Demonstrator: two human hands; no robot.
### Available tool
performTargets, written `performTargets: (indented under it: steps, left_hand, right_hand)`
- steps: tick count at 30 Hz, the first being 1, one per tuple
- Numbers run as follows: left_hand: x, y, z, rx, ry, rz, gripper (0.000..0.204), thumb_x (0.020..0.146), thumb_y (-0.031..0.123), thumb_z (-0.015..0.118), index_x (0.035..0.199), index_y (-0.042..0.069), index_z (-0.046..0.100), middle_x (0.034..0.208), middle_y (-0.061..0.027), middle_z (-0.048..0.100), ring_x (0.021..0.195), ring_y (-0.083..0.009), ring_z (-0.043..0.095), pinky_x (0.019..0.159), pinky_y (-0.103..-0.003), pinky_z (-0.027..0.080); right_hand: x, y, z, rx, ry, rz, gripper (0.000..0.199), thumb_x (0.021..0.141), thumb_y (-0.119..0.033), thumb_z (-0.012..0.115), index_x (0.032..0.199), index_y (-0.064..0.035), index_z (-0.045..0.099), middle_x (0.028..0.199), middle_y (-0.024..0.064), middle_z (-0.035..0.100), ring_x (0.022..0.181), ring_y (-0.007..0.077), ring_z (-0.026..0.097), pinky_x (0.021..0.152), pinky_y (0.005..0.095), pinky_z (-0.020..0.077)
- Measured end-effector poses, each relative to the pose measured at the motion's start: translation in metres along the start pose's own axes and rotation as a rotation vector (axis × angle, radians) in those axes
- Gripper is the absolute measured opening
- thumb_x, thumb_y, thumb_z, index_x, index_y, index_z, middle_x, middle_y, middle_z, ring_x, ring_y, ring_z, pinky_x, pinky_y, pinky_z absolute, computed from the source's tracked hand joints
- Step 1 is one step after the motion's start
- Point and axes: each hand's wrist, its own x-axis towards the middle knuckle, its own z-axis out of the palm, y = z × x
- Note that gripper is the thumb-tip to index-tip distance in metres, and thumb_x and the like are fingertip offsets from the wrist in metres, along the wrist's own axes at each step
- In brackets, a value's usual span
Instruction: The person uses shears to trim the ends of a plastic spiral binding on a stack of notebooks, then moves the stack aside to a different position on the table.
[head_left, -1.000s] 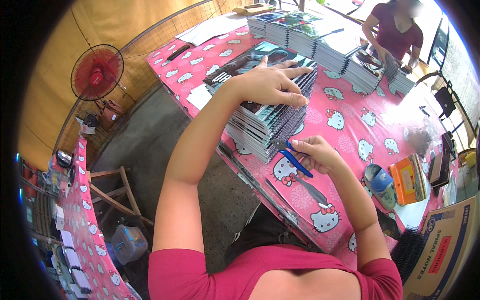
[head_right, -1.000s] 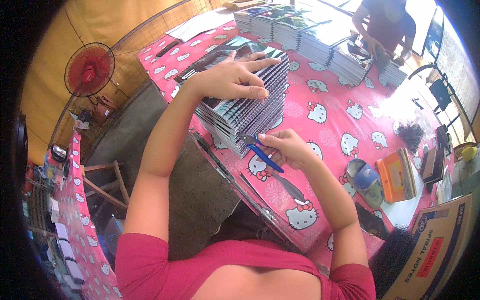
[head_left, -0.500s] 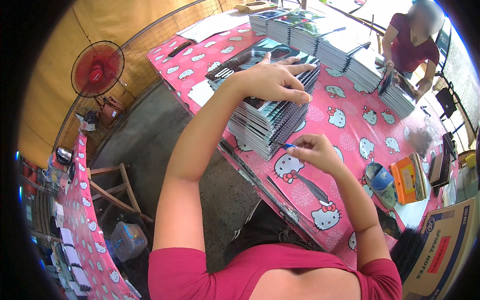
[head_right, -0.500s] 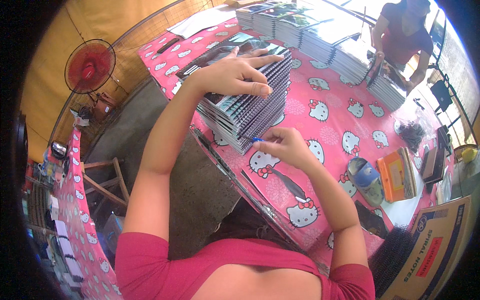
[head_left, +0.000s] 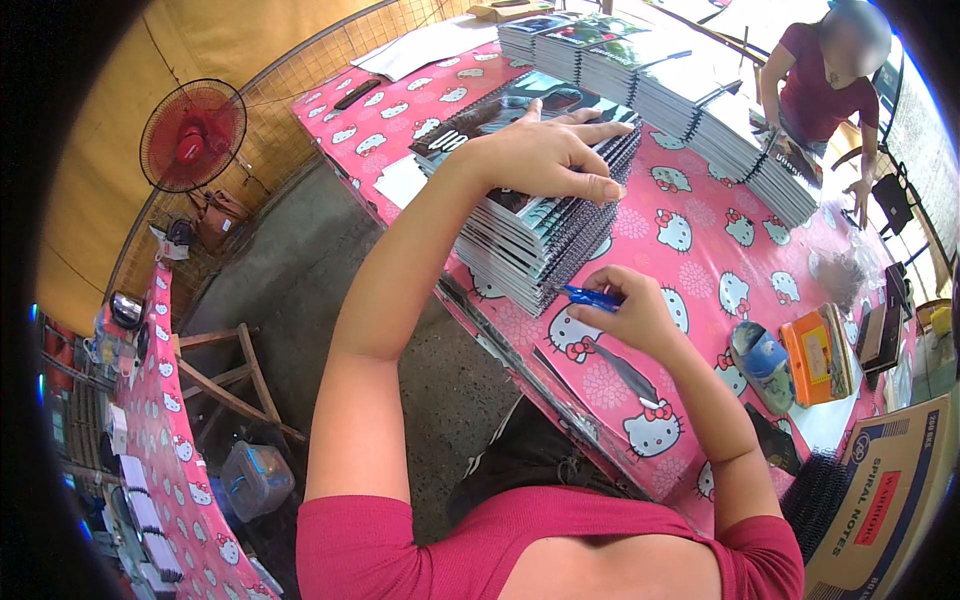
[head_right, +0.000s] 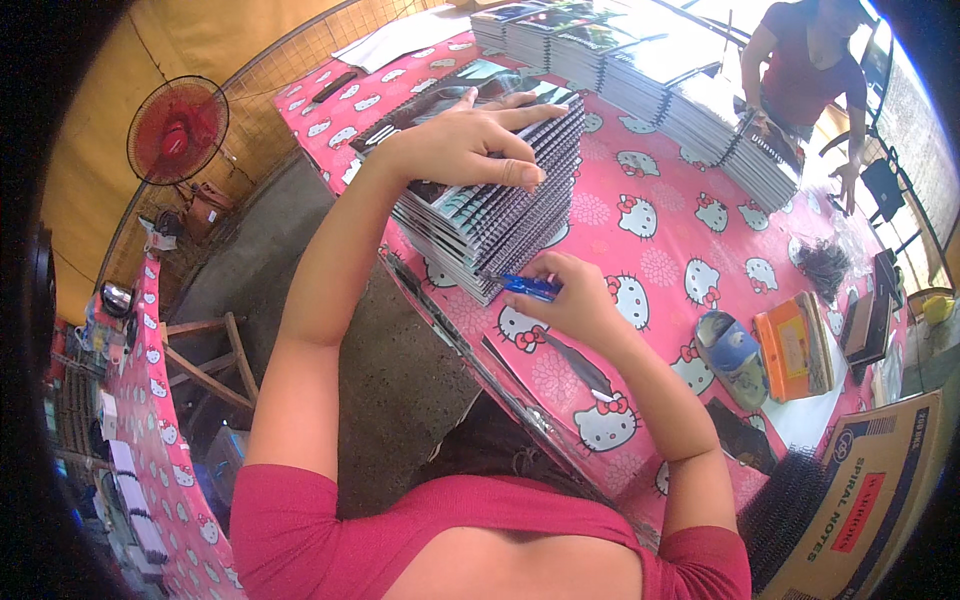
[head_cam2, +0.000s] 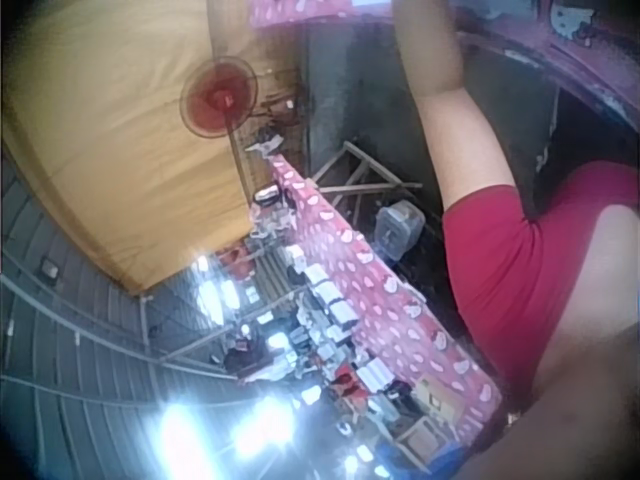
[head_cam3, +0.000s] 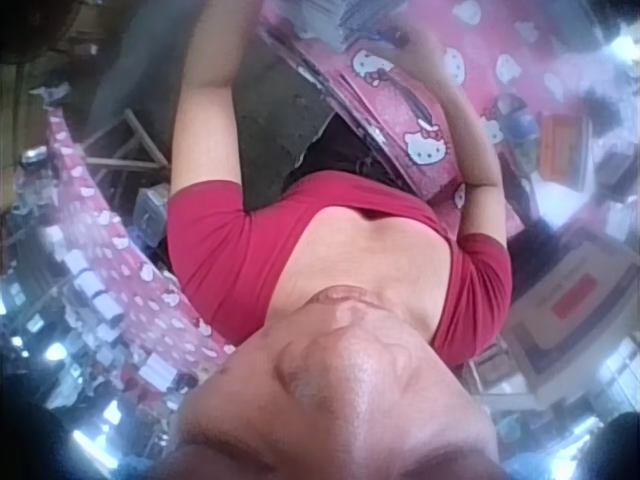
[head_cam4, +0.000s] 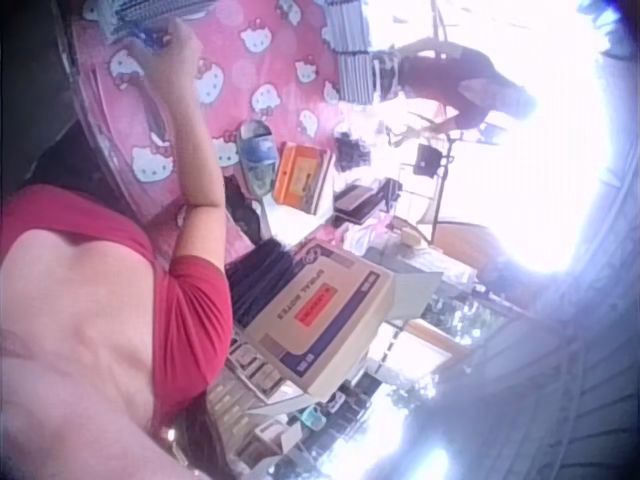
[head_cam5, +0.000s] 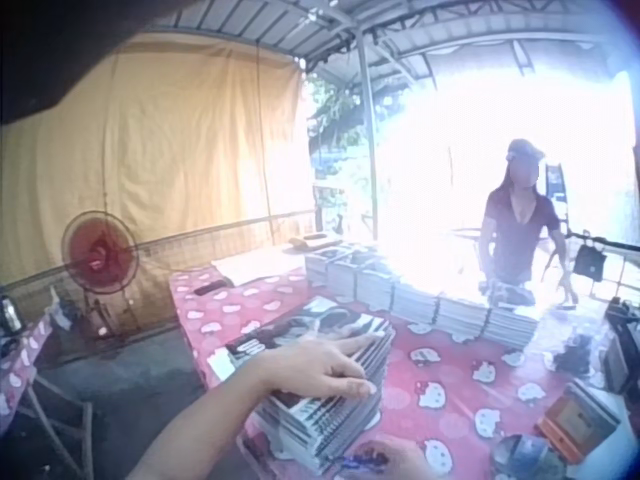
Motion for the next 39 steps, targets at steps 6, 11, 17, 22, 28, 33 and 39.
performTargets:
  steps: [6, 11, 17, 22, 28, 33, 39]
  left_hand:
    - [-0.002, -0.001, 0.001, 0.004, 0.009, 0.002, 0.046, 0.086, 0.060, 0.051, 0.091, 0.020, 0.073, 0.153, -0.0001, 0.028, 0.143, -0.0305, 0.016, 0.102, -0.074, 0.005]
    - [-0.001, -0.001, 0.001, 0.012, 0.012, 0.010, 0.045, 0.087, 0.059, 0.051, 0.092, 0.021, 0.073, 0.153, -0.0001, 0.027, 0.143, -0.0305, 0.017, 0.102, -0.074, 0.004]
    - [-0.001, -0.003, 0.001, 0.010, 0.017, 0.015, 0.045, 0.087, 0.059, 0.050, 0.091, 0.021, 0.073, 0.153, -0.0002, 0.028, 0.143, -0.0310, 0.017, 0.102, -0.074, 0.004]
    - [0.001, -0.005, 0.000, 0.004, -0.017, -0.012, 0.054, 0.081, 0.070, 0.048, 0.097, 0.025, 0.074, 0.153, -0.0003, 0.028, 0.143, -0.0307, 0.013, 0.103, -0.073, 0.003]
    - [0.000, -0.003, 0.001, 0.019, 0.008, 0.017, 0.043, 0.086, 0.058, 0.052, 0.091, 0.020, 0.073, 0.153, -0.0021, 0.028, 0.143, -0.0319, 0.015, 0.102, -0.075, 0.004]
    - [-0.001, -0.004, 0.001, 0.007, 0.002, 0.001, 0.049, 0.083, 0.066, 0.050, 0.093, 0.024, 0.074, 0.152, -0.0016, 0.028, 0.143, -0.0317, 0.013, 0.102, -0.074, 0.003]
    - [0.001, -0.004, 0.000, -0.011, -0.017, 0.002, 0.052, 0.082, 0.070, 0.049, 0.095, 0.026, 0.074, 0.153, -0.0014, 0.027, 0.144, -0.0315, 0.012, 0.103, -0.074, 0.003]
  right_hand:
    - [0.004, -0.002, -0.006, 0.636, -0.292, 0.613, 0.040, 0.080, -0.030, 0.074, 0.101, 0.0016, 0.061, 0.080, 0.0090, 0.065, 0.068, 0.0187, 0.064, 0.064, 0.0299, 0.0512]
    - [-0.019, 0.014, 0.016, -0.276, 0.279, -0.290, 0.040, 0.072, -0.028, 0.077, 0.101, -0.0060, 0.061, 0.099, 0.0118, 0.058, 0.097, 0.0307, 0.057, 0.085, 0.0404, 0.0432]
    - [-0.009, 0.016, 0.021, -0.301, 0.283, -0.350, 0.041, 0.073, -0.029, 0.077, 0.100, -0.0032, 0.061, 0.093, 0.0106, 0.060, 0.086, 0.0262, 0.059, 0.078, 0.0357, 0.0473]
    - [0.002, 0.017, 0.005, 0.469, -0.163, 0.310, 0.040, 0.079, -0.032, 0.076, 0.092, 0.0023, 0.061, 0.075, 0.0086, 0.064, 0.066, 0.0165, 0.062, 0.061, 0.0291, 0.0523]
    - [-0.015, 0.011, 0.013, 0.305, -0.071, 0.262, 0.042, 0.080, -0.032, 0.074, 0.102, 0.0010, 0.061, 0.087, 0.0125, 0.065, 0.078, 0.0237, 0.065, 0.070, 0.0359, 0.0522]
    - [-0.023, 0.019, 0.023, -0.434, 0.325, -0.384, 0.047, 0.071, -0.032, 0.077, 0.105, -0.0048, 0.061, 0.102, 0.0139, 0.057, 0.092, 0.0312, 0.056, 0.078, 0.0408, 0.0443]
    - [-0.011, 0.021, 0.019, -0.012, 0.030, -0.056, 0.035, 0.074, -0.029, 0.076, 0.094, -0.0023, 0.066, 0.083, 0.0101, 0.062, 0.076, 0.0235, 0.060, 0.067, 0.0378, 0.0491]
